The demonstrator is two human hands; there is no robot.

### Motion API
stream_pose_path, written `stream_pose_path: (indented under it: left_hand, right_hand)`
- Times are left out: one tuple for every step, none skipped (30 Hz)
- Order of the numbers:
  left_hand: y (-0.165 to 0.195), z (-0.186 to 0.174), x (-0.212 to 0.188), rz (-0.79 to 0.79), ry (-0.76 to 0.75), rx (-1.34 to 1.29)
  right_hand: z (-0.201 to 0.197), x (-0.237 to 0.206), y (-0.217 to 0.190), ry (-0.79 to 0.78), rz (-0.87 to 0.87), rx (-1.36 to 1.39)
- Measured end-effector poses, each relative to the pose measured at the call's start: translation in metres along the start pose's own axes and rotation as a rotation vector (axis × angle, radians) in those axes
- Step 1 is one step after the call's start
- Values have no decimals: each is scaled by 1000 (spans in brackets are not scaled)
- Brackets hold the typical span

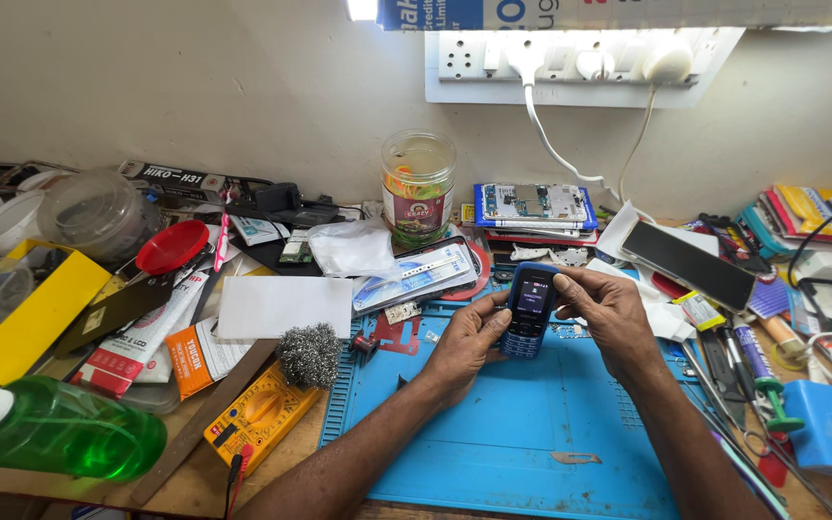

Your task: The person uses a screwdriver to remove screws from the back of a blue mobile phone, then reassembles it and tests the device by pressing buttons and connecting a charging cable.

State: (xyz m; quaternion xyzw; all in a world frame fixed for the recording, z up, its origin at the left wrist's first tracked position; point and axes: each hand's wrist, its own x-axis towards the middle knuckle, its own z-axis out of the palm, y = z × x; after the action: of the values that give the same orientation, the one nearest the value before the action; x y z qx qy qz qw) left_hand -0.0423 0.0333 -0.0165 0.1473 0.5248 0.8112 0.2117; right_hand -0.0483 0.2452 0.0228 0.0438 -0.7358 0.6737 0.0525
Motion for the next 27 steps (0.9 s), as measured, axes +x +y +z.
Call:
stream_pose_path:
  left_hand:
    - [-1, 0, 1, -11, -7, 16]
    - [-3, 0, 2, -5, -25, 1]
    - [-4, 1, 3, 4, -45, -14]
    - [-6, 3, 4, 14, -65, -32]
    - [-9, 5, 6, 7, -59, -14]
    - [-11, 8, 8, 4, -54, 3]
    - [-12, 10, 10, 2, -51, 20]
    - [-14, 13, 12, 13, -61, 20]
    - [-14, 15, 16, 27, -72, 19]
    - [-14, 18, 19, 41, -84, 15]
    - [-13, 20, 22, 29, -75, 20]
    - [-12, 22, 24, 20, -70, 26]
    - [-11, 24, 27, 14, -67, 35]
    - [-11, 26, 28, 4, -53, 31]
    - [-11, 28, 29, -8, -39, 28]
    - [-11, 30, 29, -21, -24, 25]
    - [-11, 31, 30, -16, -31, 24]
    - [-11, 31, 29, -12, -35, 21]
    - [-10, 31, 29, -8, -36, 15]
    - [-10, 31, 28, -14, -38, 23]
    - [-9, 29, 27, -19, -39, 32]
    - [-8, 28, 26, -22, -36, 40]
    - [-6, 27, 24, -24, -35, 57]
    - [-4, 26, 22, -25, -36, 76]
    - [-3, 25, 21, -27, -39, 95]
    - [-1, 25, 19, -31, -38, 98]
    - [0, 24, 18, -37, -38, 99]
  right_hand:
    - [-2, -2, 2, -14, -15, 15]
    - [-4, -3, 3, -26, -29, 31]
    - [-7, -4, 5, -13, -31, 22]
    - [-9, -6, 6, -1, -32, 12]
    - [-12, -8, 8, 10, -29, -2]
    - [-15, -8, 9, 11, -36, 6]
    - [-18, -8, 10, 13, -44, 13]
    - [-21, -8, 11, 16, -51, 19]
    - [-24, -7, 12, 21, -56, 22]
    - [-26, -6, 13, 27, -60, 23]
    - [-28, -4, 14, 35, -65, 23]
    - [-30, -3, 14, 47, -58, 28]
    - [-31, -2, 15, 61, -55, 33]
    - [-31, -1, 15, 76, -50, 41]
    - [-31, -1, 16, 78, -44, 44]
    - [-31, -1, 16, 79, -38, 47]
    - [-31, -1, 16, 79, -32, 49]
    - [-30, -2, 15, 83, -30, 55]
    - [-30, -2, 15, 83, -26, 60]
    - [-29, -3, 15, 81, -22, 67]
    - [-28, -3, 14, 72, -40, 65]
    - [-27, -3, 13, 58, -57, 63]
    - [-26, -3, 13, 44, -76, 62]
    - [-24, -2, 13, 44, -78, 56]
    - [-23, -2, 12, 45, -79, 50]
    - [-22, -2, 12, 46, -78, 42]
    - [-22, -2, 12, 40, -83, 46]
